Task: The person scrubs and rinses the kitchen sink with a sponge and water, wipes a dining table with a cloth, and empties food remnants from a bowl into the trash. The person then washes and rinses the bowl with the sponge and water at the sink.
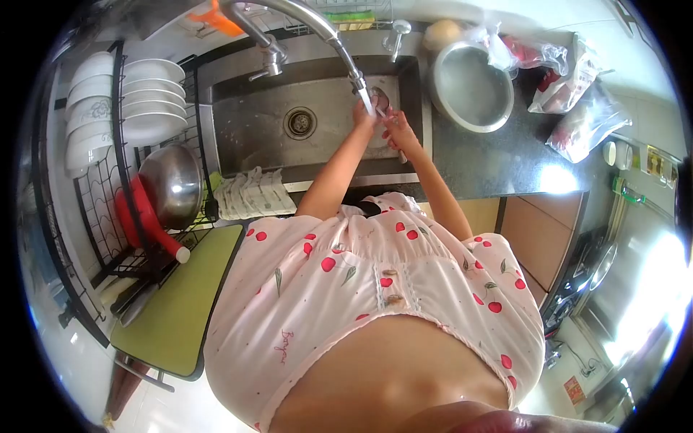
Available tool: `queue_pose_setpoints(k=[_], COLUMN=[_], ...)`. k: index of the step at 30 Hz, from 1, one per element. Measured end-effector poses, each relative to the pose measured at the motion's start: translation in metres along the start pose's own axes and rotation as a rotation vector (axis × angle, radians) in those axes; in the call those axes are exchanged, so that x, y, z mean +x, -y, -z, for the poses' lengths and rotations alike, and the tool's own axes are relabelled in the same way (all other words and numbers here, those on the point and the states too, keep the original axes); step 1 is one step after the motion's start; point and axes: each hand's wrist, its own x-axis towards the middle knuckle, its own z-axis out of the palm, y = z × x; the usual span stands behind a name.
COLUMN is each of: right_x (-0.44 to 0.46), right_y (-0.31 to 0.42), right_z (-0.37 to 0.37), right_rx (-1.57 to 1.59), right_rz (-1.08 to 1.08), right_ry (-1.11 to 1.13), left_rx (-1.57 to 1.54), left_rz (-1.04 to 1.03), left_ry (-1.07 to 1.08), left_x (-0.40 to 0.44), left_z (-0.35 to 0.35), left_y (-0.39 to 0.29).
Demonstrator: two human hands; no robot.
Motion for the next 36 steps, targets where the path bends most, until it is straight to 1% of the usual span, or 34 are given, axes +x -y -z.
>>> queue_pose_setpoints(k=[2, 3, 5, 8, 11, 12, 14, 15, 16, 17, 18, 20, 23, 24, 27, 29, 30, 33, 36], right_x=[-0.007, -0.002, 0.012, 0.04, 0.062, 0.07, 0.085, 0.089, 0.075, 0.071, 0.068, 0.074, 0.058, 0.067, 0.072, 0.081, 0.077, 0.061, 0.064], right_y=[0.005, 0.004, -0.007, -0.01, 0.001, 0.002, 0.004, 0.002, 0.021, 0.03, 0.035, 0.033, 0.05, 0.048, 0.03, 0.012, 0.015, 0.022, 0.02], right_z=[-0.009, 0.019, 0.018, 0.009, -0.001, -0.006, -0.016, -0.02, -0.03, -0.038, -0.045, -0.051, -0.059, -0.062, -0.065, -0.068, -0.068, -0.062, -0.04], right_rx=[-0.156, -0.272, -0.434, -0.685, -0.498, -0.434, -0.624, -0.721, -0.755, -0.764, -0.773, -0.785, -0.651, -0.651, -0.294, -0.108, -0.044, 0.092, -0.021], right_rz=[0.055, 0.106, 0.199, 0.221, 0.248, 0.255, 0.379, 0.439, 0.322, 0.304, 0.284, 0.296, 0.353, 0.313, 0.361, 0.418, 0.447, 0.531, 0.643], right_ry=[-0.136, -0.183, -0.201, -0.316, -0.199, -0.159, -0.219, -0.249, -0.273, -0.332, -0.391, -0.45, -0.376, -0.333, -0.228, -0.192, -0.191, -0.219, -0.179], left_rx=[-0.013, 0.019, 0.151, 0.155, 0.228, 0.217, 0.195, 0.245, 0.295, 0.344, 0.537, 0.458, 0.338, 0.295, 0.305, 0.416, 0.471, 0.772, 1.317], left_rz=[0.025, 0.027, 0.012, 0.117, 0.08, 0.082, 0.083, 0.095, 0.106, 0.118, 0.106, 0.035, -0.038, -0.056, 0.153, 0.165, 0.168, -0.097, -0.386], left_ry=[-0.109, -0.083, -0.102, -0.134, -0.049, -0.058, -0.072, -0.045, -0.019, 0.006, 0.048, 0.046, 0.034, 0.03, 0.085, 0.114, 0.129, 0.119, 0.075], left_x=[-0.023, -0.016, -0.014, -0.031, -0.025, -0.029, -0.035, -0.035, -0.033, -0.032, -0.043, -0.048, -0.049, -0.049, -0.05, -0.048, -0.044, -0.039, -0.054], left_z=[-0.008, -0.03, -0.014, -0.008, 0.011, 0.014, 0.018, 0.021, 0.025, 0.03, 0.027, 0.032, 0.045, 0.048, 0.06, 0.059, 0.059, 0.046, 0.03], left_y=[-0.016, 0.0, 0.009, -0.01, -0.009, -0.014, -0.024, -0.029, -0.037, -0.045, -0.061, -0.063, -0.063, -0.063, -0.07, -0.075, -0.075, -0.067, -0.069])
